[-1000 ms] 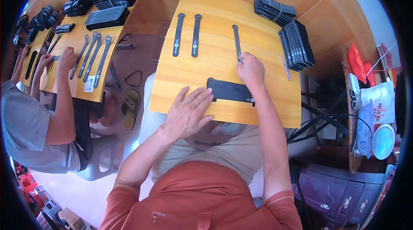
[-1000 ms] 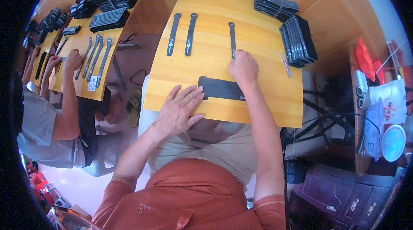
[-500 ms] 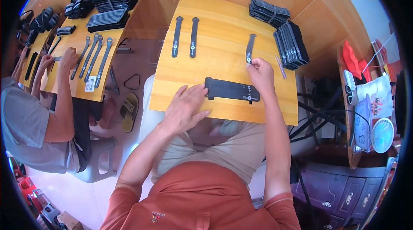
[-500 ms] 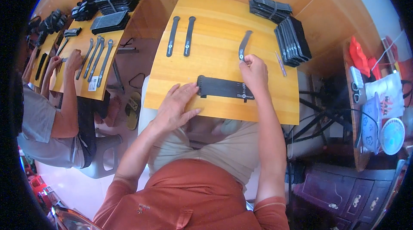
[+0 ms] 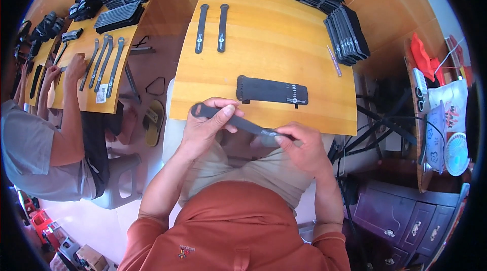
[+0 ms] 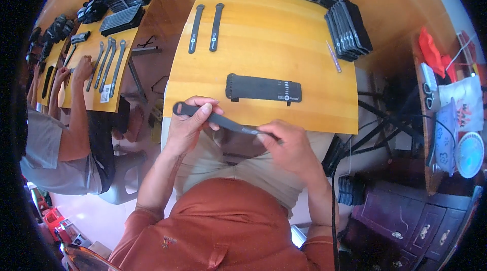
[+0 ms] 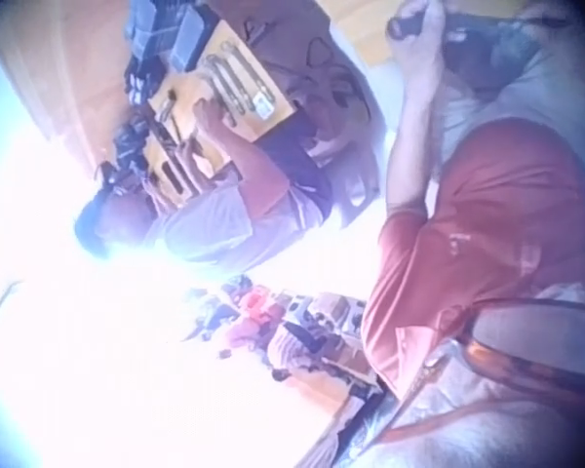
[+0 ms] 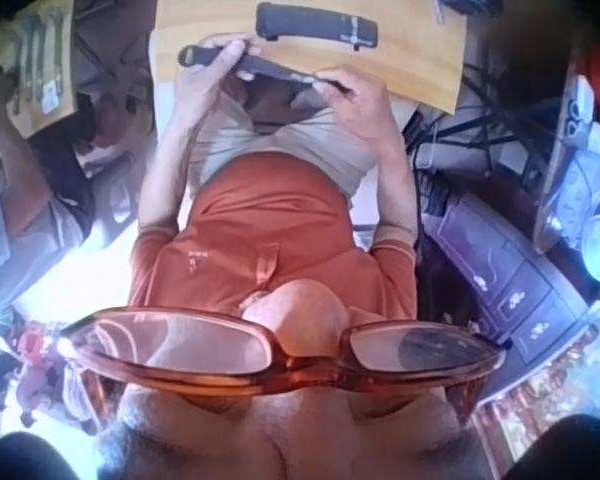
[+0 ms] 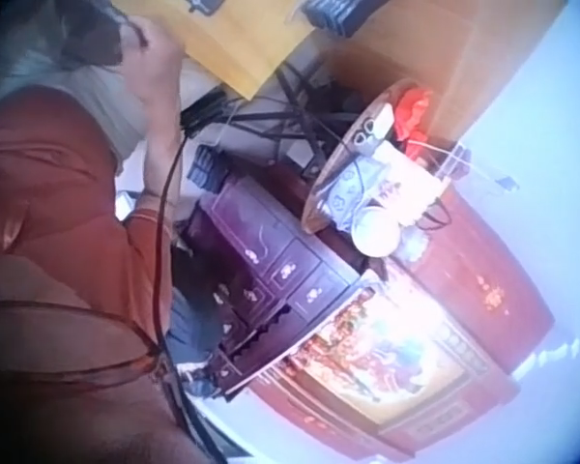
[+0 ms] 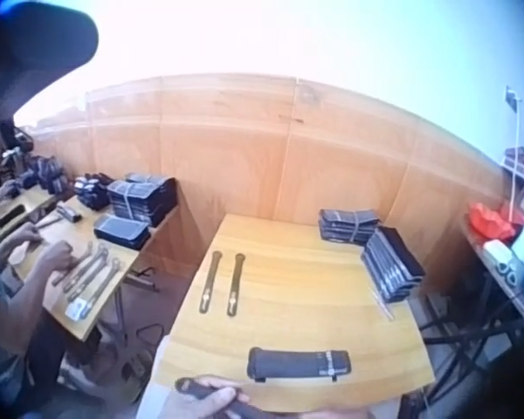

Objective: The worker is aligning and stacking black textile straps on a wooden workbench in an assembly environment.

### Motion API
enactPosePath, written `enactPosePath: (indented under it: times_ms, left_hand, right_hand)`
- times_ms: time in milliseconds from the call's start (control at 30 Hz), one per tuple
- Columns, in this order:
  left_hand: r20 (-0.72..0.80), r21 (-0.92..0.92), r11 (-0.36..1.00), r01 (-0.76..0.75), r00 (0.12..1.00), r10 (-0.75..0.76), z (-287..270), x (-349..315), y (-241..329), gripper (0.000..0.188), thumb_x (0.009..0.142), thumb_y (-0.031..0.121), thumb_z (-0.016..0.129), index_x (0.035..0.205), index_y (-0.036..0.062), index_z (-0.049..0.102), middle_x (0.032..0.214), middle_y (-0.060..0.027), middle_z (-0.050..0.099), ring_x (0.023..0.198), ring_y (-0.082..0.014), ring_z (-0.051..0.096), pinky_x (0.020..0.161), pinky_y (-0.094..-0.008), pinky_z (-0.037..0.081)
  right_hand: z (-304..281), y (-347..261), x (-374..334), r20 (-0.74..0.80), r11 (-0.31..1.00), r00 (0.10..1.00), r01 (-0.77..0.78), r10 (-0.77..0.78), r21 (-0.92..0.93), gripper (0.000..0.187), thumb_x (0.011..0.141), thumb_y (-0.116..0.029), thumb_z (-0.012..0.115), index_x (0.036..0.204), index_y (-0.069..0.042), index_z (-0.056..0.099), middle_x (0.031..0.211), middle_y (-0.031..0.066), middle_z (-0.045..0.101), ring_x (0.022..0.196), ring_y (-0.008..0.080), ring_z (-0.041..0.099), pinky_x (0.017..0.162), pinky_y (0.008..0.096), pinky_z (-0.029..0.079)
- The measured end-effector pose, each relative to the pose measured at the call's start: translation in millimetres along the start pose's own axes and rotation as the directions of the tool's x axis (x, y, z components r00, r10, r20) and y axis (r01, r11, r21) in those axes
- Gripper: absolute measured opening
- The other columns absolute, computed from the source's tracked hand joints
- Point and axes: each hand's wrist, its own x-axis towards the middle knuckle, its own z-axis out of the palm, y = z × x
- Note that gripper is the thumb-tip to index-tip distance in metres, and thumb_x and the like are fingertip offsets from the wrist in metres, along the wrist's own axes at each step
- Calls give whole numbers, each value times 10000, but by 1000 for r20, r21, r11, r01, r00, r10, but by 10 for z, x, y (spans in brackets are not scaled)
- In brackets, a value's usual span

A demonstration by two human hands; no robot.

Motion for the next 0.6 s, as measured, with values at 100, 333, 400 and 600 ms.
enactPosePath:
  times_ms: [100, 333, 400, 600]
  left_hand:
    - [-25, 95, 995, 27, 999, -25, -113, -10, -79, 222, 1014, 184, 717, 1130, -5, 726, 911, -77, 741, 706, -117, 672, 629, -253, 562]
    - [-51, 197, 980, 3, 999, 7, -143, 52, -200, 149, 967, 87, 765, 1084, -4, 750, 832, -35, 726, 692, -83, 671, 632, -230, 561]
    - [-82, 221, 975, 31, 997, -13, -112, 82, -173, 145, 968, 73, 754, 1089, -7, 747, 820, -46, 725, 689, -97, 675, 643, -242, 570]
    - [-129, 272, 961, 46, 992, -11, -52, 188, -221, 139, 957, 59, 764, 1064, -26, 744, 814, -44, 722, 699, -86, 671, 651, -235, 570]
  right_hand:
    - [-86, 238, -76, -70, 984, 993, -87, 99, 158, 149, 924, -48, 781, 1042, 29, 734, 904, 55, 728, 807, 112, 662, 719, 257, 528]
    - [-155, 658, -65, -164, 892, 946, -192, 278, 409, 139, 950, -73, 766, 1034, 33, 734, 836, 11, 704, 733, 69, 637, 680, 231, 516]
    - [-180, 723, -54, -162, 888, 946, -191, 280, 419, 152, 970, -90, 746, 1053, 35, 729, 828, 18, 700, 713, 68, 635, 665, 232, 518]
    - [-195, 881, -11, -182, 865, 940, -173, 288, 471, 171, 992, -112, 723, 1078, 36, 721, 797, 21, 690, 696, 72, 637, 632, 233, 511]
